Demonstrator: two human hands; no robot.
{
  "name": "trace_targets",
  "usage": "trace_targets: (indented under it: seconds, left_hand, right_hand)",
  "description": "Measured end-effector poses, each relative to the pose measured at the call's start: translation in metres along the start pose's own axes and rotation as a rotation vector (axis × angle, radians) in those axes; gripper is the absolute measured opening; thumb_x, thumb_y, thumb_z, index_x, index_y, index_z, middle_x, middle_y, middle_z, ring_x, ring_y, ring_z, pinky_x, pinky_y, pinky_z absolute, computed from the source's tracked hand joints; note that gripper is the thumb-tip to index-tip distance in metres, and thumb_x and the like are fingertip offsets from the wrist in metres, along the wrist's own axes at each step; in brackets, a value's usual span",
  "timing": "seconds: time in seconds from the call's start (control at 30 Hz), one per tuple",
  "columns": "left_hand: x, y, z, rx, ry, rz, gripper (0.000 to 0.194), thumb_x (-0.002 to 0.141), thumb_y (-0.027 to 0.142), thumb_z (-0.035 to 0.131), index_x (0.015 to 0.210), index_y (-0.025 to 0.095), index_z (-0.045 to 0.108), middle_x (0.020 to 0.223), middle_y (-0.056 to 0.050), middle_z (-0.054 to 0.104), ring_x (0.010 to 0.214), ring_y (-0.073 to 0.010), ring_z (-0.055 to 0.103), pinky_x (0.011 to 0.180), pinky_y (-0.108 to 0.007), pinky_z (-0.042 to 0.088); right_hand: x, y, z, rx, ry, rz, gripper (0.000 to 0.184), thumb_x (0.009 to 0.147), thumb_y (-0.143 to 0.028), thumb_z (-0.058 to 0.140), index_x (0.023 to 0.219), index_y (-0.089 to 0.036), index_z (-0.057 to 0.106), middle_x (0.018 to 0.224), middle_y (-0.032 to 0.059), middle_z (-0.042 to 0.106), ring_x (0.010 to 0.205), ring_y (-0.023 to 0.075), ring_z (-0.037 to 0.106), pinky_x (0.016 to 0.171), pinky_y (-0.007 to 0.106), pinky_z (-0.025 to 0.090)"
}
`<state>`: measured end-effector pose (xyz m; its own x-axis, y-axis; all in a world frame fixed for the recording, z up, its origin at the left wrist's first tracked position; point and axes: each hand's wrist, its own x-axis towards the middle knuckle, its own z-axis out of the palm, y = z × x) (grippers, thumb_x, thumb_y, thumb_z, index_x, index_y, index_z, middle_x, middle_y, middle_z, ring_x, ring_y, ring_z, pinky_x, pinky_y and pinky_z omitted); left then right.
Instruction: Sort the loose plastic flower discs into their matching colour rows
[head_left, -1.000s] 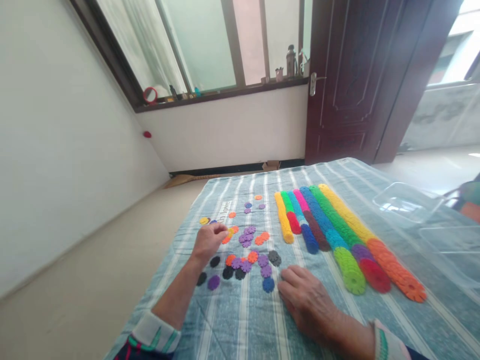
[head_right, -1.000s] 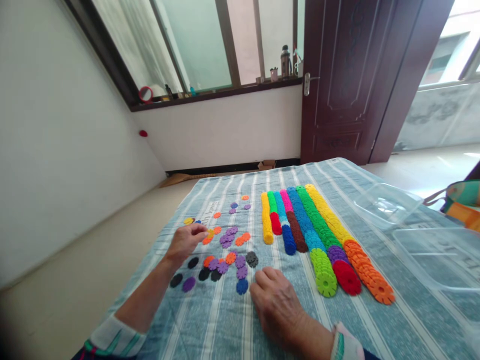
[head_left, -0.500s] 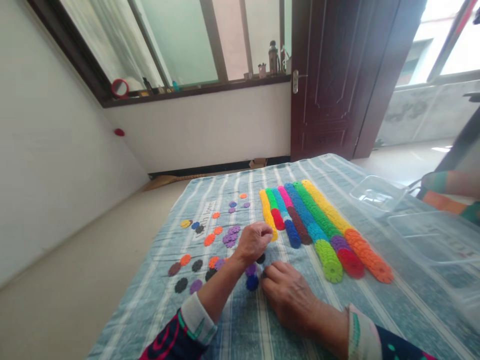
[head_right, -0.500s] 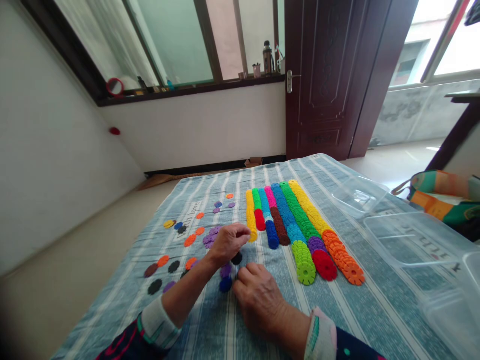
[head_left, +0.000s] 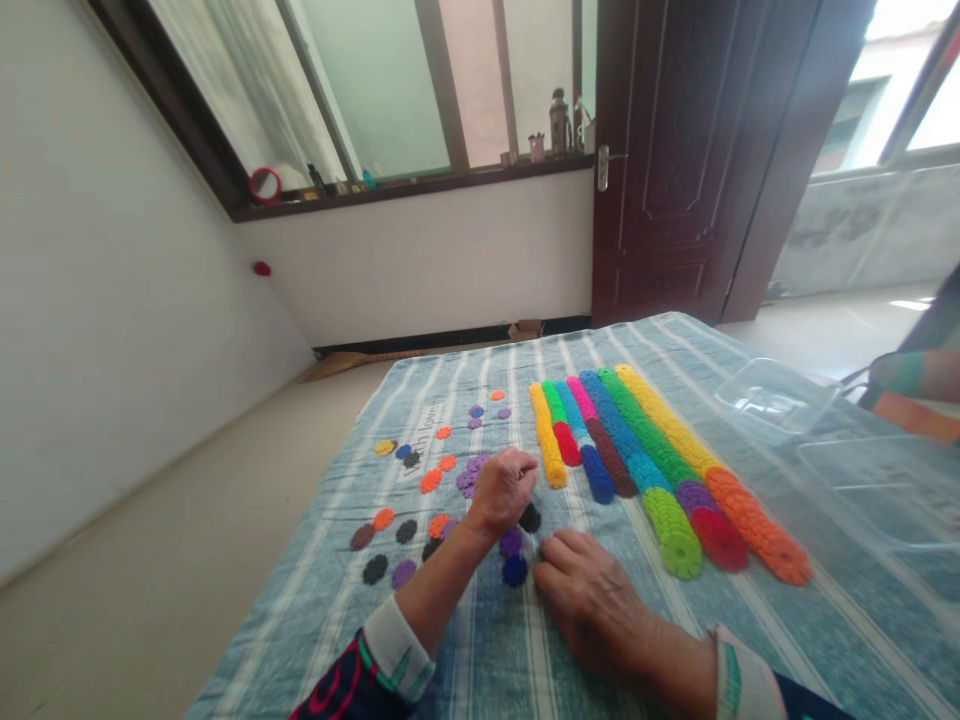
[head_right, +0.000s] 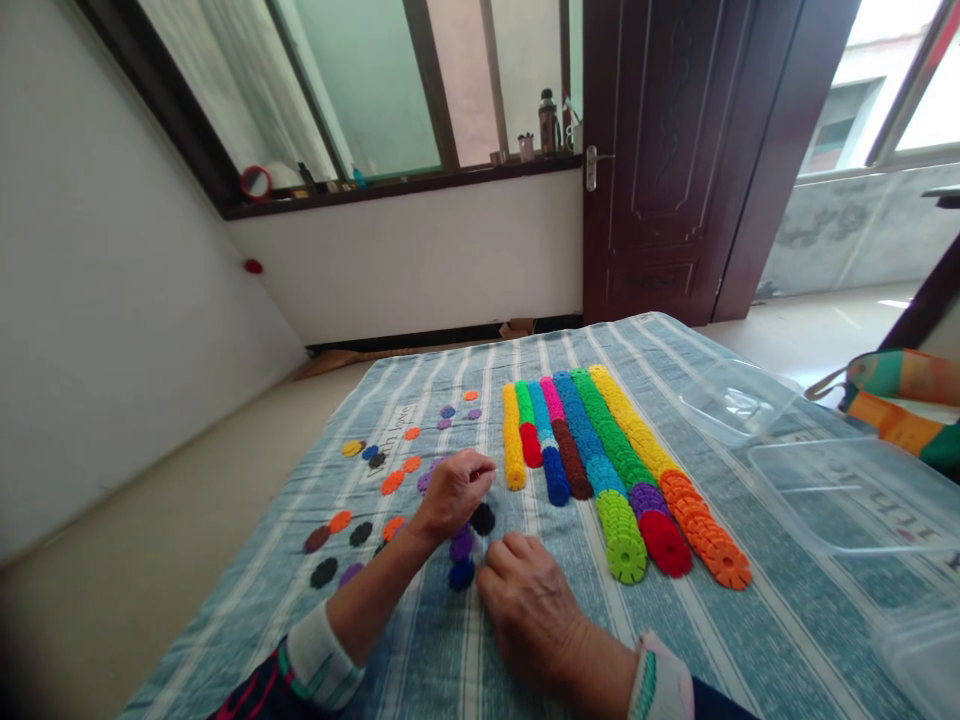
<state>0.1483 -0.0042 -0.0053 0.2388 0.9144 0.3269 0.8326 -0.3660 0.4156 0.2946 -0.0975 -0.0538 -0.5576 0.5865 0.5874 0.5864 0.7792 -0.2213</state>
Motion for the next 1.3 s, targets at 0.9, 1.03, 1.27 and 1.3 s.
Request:
trace_targets:
  seconds: [0.9, 1.03, 1.27, 1.3]
  left_hand:
    - [-0.058, -0.123, -0.089, 0.015, 0.283, -0.504, 0.025, 0.07, 0.035, 0.052, 0.072, 0.02, 0.072, 0.071, -0.001, 0.072, 0.073, -0.0198, 0.067, 0.07, -0.026, 0.048]
    - [-0.06, -0.129, -0.091, 0.002, 0.325, -0.548, 0.025, 0.07, 0.035, 0.052, 0.071, 0.019, 0.072, 0.07, 0.0, 0.072, 0.073, -0.02, 0.067, 0.07, -0.026, 0.048]
    - [-0.06, -0.11, -0.084, -0.132, 0.232, -0.368, 0.026, 0.073, 0.038, 0.054, 0.072, 0.018, 0.071, 0.071, 0.0, 0.071, 0.071, -0.0168, 0.065, 0.069, -0.024, 0.048]
    - [-0.06, -0.106, -0.082, -0.139, 0.209, -0.329, 0.025, 0.073, 0.038, 0.055, 0.072, 0.018, 0.071, 0.071, 0.0, 0.071, 0.07, -0.0163, 0.065, 0.069, -0.024, 0.048]
  right_hand:
    - [-0.007, -0.002, -0.006, 0.083, -0.045, 0.03, 0.023, 0.093, -0.012, 0.043, 0.075, -0.018, 0.055, 0.081, 0.0049, 0.056, 0.08, 0.0194, 0.047, 0.071, 0.033, 0.036]
    - [-0.007, -0.003, -0.008, 0.077, -0.049, 0.023, 0.026, 0.095, -0.014, 0.041, 0.075, -0.018, 0.056, 0.081, 0.0053, 0.056, 0.08, 0.0191, 0.048, 0.073, 0.032, 0.038]
    - [-0.005, -0.004, -0.012, 0.064, -0.03, 0.016, 0.026, 0.095, -0.014, 0.04, 0.078, -0.018, 0.059, 0.082, 0.006, 0.058, 0.082, 0.019, 0.05, 0.073, 0.031, 0.041]
    - [-0.005, -0.004, -0.012, 0.064, -0.037, 0.02, 0.026, 0.095, -0.014, 0.04, 0.078, -0.018, 0.059, 0.083, 0.0059, 0.058, 0.082, 0.0189, 0.05, 0.074, 0.031, 0.041]
